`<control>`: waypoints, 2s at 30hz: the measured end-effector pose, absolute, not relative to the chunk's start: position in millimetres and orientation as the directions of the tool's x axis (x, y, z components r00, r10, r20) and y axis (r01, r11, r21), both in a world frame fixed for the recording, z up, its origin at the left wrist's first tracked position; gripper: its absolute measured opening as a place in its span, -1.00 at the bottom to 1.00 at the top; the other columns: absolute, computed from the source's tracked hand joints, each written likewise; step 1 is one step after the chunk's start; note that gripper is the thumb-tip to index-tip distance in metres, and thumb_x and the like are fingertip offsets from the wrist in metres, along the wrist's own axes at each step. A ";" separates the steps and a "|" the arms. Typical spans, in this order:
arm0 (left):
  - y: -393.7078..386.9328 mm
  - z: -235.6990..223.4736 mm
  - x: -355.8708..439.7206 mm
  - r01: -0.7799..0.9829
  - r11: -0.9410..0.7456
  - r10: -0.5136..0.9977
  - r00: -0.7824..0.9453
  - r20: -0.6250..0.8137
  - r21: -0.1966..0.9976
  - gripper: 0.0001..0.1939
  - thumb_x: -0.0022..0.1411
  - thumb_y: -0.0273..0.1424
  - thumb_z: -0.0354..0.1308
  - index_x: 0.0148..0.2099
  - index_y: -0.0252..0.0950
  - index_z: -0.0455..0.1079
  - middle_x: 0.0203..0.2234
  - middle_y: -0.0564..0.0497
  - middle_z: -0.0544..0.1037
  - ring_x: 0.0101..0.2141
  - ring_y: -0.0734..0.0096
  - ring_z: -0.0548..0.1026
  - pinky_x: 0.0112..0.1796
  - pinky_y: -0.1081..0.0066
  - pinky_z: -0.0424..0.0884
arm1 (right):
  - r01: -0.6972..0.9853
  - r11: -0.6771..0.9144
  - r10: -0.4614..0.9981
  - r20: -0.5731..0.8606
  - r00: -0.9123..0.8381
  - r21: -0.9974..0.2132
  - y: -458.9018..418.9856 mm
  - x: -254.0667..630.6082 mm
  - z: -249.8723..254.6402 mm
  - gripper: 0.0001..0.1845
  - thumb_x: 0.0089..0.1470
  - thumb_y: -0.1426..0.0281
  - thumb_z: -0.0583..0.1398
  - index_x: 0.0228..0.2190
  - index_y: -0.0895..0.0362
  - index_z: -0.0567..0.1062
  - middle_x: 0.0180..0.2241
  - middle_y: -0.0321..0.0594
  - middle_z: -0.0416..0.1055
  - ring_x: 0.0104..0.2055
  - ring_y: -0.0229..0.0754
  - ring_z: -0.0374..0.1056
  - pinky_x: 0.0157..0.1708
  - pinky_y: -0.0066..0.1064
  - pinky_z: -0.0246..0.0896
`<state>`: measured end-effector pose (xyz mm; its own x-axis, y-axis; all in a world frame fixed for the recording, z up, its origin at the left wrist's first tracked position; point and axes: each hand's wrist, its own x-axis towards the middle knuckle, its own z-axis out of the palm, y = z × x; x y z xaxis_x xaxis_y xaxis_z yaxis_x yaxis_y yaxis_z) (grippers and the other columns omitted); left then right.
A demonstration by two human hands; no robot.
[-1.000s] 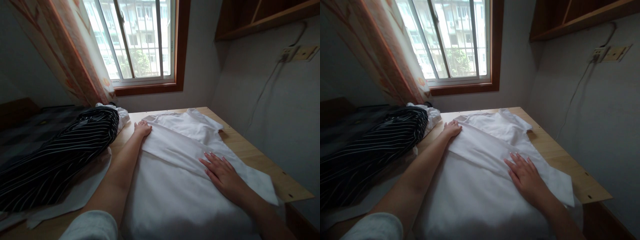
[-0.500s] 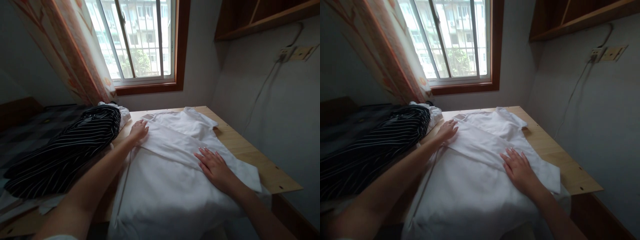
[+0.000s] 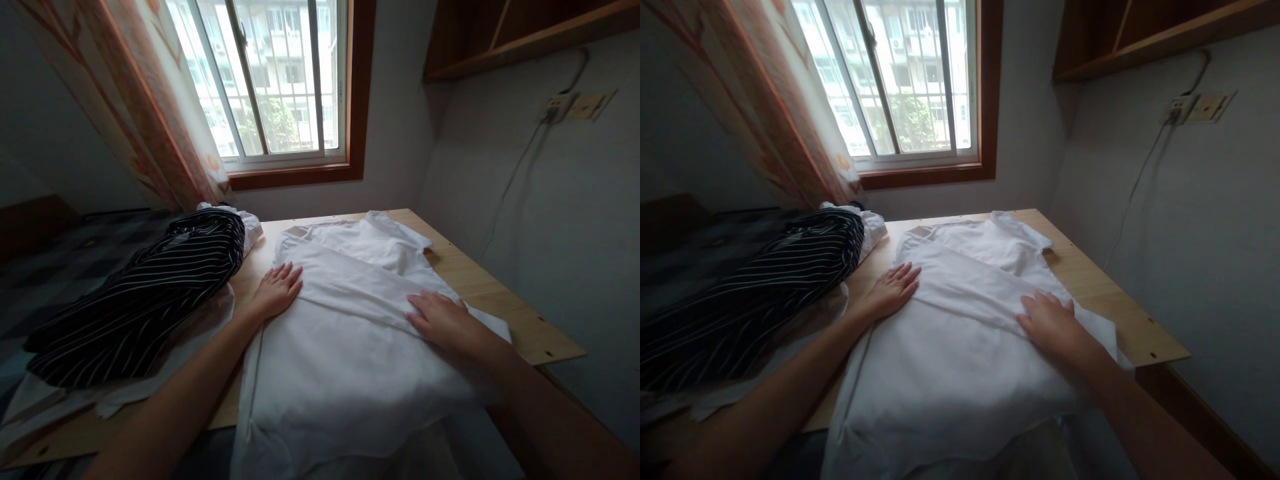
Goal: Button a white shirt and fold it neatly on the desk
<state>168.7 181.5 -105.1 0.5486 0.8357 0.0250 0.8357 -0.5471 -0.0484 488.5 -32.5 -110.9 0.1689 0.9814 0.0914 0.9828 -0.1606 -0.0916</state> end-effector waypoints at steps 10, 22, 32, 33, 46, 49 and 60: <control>181.2 -106.7 168.1 0.842 -0.535 0.844 0.536 -0.005 -0.064 -0.37 0.41 -0.07 -0.32 0.42 -0.17 -0.02 0.39 -0.05 -0.02 0.37 0.23 -0.06 0.30 0.17 -0.14 | 0.963 0.122 0.992 0.015 -0.121 -0.240 101.0 347.2 -82.6 -0.44 0.35 0.29 -0.15 0.29 0.21 0.16 0.36 0.00 -0.03 0.39 0.02 -0.11 0.31 -0.12 -0.20; 180.1 -103.2 170.6 0.848 -0.528 0.849 0.528 0.003 -0.052 -0.37 0.40 -0.04 -0.31 0.41 -0.13 0.00 0.39 -0.03 0.00 0.36 0.23 -0.05 0.29 0.14 -0.14 | 0.953 -0.017 0.998 0.052 0.034 -0.302 104.8 356.2 -113.4 -0.39 0.34 0.12 -0.20 0.32 0.02 0.09 0.39 -0.16 -0.13 0.42 0.01 -0.28 0.28 0.27 -0.52; 181.8 -104.8 169.1 0.843 -0.536 0.843 0.537 0.012 -0.049 -0.36 0.40 -0.05 -0.31 0.41 -0.15 0.02 0.38 -0.05 0.01 0.36 0.23 -0.04 0.29 0.17 -0.13 | 0.971 -0.042 0.995 0.074 0.062 -0.236 81.9 405.5 -118.6 -0.36 0.34 0.09 -0.14 0.32 0.09 0.10 0.39 -0.09 -0.11 0.42 -0.02 -0.24 0.34 -0.06 -0.43; 182.0 -105.1 169.1 0.842 -0.537 0.843 0.538 0.017 -0.046 -0.37 0.40 -0.05 -0.31 0.41 -0.14 0.02 0.38 -0.04 0.01 0.36 0.23 -0.04 0.29 0.17 -0.13 | 0.975 -0.043 0.995 0.083 0.062 -0.220 79.8 409.3 -119.8 -0.37 0.34 0.11 -0.14 0.32 0.09 0.11 0.38 -0.09 -0.10 0.42 -0.03 -0.23 0.35 -0.07 -0.41; 180.6 -102.7 169.1 0.848 -0.528 0.849 0.529 -0.003 -0.039 -0.36 0.40 -0.06 -0.30 0.42 -0.15 0.00 0.39 -0.05 -0.01 0.36 0.23 -0.05 0.30 0.18 -0.15 | 0.994 0.030 0.990 0.140 -0.015 -0.109 40.8 461.2 -135.5 -0.41 0.34 0.19 -0.12 0.30 0.12 0.17 0.37 -0.08 -0.04 0.41 -0.06 -0.15 0.35 -0.11 -0.25; 181.4 -103.4 168.6 0.849 -0.527 0.850 0.528 -0.002 -0.040 -0.36 0.40 -0.05 -0.30 0.42 -0.14 0.00 0.39 -0.04 0.00 0.36 0.24 -0.04 0.30 0.17 -0.14 | 0.993 0.052 0.987 0.156 -0.035 -0.109 29.1 472.1 -137.0 -0.41 0.33 0.17 -0.11 0.29 0.11 0.18 0.36 -0.09 -0.02 0.40 -0.07 -0.13 0.35 -0.11 -0.23; 182.2 -103.7 167.5 0.842 -0.538 0.842 0.539 0.001 -0.032 -0.37 0.40 -0.06 -0.30 0.41 -0.15 0.01 0.39 -0.06 0.00 0.36 0.23 -0.04 0.29 0.16 -0.14 | 0.992 0.052 0.984 0.174 -0.032 -0.114 -2.6 502.1 -141.9 -0.39 0.31 0.09 -0.09 0.27 0.08 0.23 0.34 -0.09 0.04 0.39 -0.04 -0.08 0.34 -0.06 -0.16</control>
